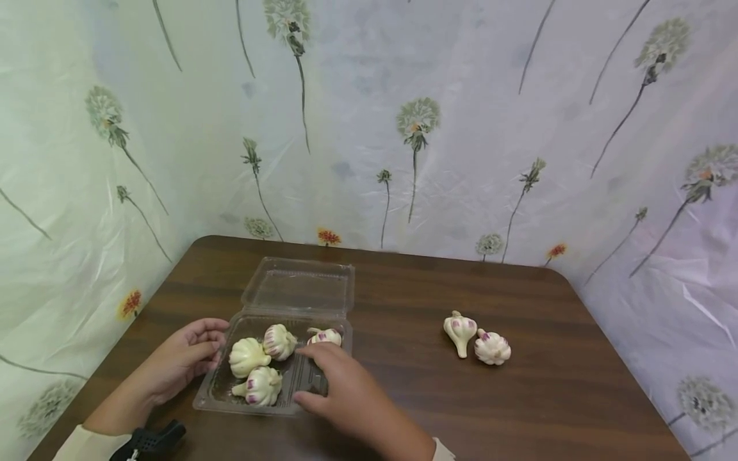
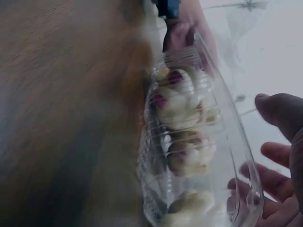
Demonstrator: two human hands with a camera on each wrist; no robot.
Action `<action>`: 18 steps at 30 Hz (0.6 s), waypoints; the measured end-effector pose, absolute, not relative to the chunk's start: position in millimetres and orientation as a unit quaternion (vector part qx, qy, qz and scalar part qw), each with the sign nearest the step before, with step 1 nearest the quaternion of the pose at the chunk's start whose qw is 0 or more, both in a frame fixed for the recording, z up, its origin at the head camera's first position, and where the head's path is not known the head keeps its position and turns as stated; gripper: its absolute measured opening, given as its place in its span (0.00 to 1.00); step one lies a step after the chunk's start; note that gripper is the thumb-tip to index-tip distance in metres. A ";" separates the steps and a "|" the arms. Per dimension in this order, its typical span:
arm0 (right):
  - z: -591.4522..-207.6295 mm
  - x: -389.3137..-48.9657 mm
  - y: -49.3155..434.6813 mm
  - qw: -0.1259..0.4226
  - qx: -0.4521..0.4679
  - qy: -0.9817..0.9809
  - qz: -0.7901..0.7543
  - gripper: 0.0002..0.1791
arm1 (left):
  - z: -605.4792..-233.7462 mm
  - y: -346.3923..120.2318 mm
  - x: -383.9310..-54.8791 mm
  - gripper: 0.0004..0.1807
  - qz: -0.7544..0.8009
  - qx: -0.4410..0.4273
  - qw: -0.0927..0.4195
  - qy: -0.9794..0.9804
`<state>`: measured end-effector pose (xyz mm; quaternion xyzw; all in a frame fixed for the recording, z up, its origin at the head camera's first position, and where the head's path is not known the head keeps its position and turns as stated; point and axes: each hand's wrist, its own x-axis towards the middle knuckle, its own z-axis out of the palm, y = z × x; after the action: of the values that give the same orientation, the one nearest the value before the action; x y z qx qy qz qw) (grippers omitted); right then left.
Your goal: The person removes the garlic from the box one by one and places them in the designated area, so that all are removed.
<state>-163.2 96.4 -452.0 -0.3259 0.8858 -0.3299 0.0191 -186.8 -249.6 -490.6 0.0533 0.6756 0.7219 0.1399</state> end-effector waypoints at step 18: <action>-445.9 -170.9 67.7 0.069 -0.344 0.894 -0.279 0.30 | -492.2 -249.3 -189.3 0.22 0.723 0.046 0.138 0.675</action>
<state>-170.9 67.7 -445.9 -0.3435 0.8940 -0.2794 0.0688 -189.3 -249.3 -492.2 0.0463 0.6753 0.7230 0.1381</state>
